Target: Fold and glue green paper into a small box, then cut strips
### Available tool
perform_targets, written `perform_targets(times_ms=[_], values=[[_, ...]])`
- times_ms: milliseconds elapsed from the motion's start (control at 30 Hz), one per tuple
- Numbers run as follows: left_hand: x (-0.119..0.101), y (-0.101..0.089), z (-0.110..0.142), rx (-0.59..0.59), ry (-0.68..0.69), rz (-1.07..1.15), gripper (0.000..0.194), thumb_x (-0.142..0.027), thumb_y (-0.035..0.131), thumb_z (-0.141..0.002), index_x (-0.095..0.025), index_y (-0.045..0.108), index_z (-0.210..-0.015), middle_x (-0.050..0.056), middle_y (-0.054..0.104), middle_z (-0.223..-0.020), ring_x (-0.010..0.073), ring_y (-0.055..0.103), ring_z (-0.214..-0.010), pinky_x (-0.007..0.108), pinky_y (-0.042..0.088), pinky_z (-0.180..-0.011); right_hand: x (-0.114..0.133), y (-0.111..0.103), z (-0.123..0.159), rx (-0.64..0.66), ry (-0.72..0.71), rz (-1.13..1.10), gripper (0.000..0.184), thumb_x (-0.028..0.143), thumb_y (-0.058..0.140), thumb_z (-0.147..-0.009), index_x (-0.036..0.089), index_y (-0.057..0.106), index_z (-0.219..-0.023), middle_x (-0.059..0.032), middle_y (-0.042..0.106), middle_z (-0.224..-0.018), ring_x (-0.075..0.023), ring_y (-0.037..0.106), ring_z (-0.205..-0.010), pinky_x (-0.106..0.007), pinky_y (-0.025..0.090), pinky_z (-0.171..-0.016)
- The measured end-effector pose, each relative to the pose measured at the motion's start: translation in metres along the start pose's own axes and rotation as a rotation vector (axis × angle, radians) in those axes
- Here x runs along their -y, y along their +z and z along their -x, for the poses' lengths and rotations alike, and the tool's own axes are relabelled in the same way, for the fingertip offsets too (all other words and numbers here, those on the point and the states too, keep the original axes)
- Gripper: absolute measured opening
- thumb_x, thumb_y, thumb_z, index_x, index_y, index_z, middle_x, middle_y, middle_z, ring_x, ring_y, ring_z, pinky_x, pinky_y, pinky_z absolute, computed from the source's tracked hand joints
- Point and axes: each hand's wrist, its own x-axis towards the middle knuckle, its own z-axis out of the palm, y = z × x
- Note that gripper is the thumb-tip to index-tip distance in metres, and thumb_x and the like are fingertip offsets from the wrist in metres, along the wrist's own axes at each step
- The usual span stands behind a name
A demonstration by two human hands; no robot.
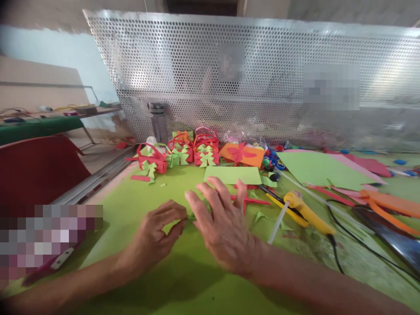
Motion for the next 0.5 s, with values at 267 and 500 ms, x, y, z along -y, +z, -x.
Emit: perform_targets(times_ms=[267,500], values=[[-0.004,-0.010,-0.001,-0.077,0.379,-0.280,0.010,-0.011,0.054,-0.081,-0.016,0.058,-0.089,0.006,0.066,-0.084,0.0175,0.055,-0.078,0.038,0.043,-0.081,0.004,-0.008,0.001,0.005,-0.131,-0.033,0.026,0.007,0.044,-0.083,0.017,0.054,-0.062,-0.0070,0.064,-0.111,-0.0290,0.040,-0.122,-0.061,0.004,-0.099],[0.014,-0.016,-0.003,-0.083,0.140,-0.032,0.055,-0.030,0.071,-0.071,-0.018,0.048,-0.120,0.010,0.061,-0.113,0.0230,0.053,-0.108,0.041,0.040,-0.096,-0.015,-0.008,-0.006,-0.174,0.040,-0.228,0.013,0.017,0.060,-0.078,0.022,0.062,-0.067,-0.0027,0.068,-0.098,-0.0287,0.048,-0.112,-0.061,0.012,-0.099]])
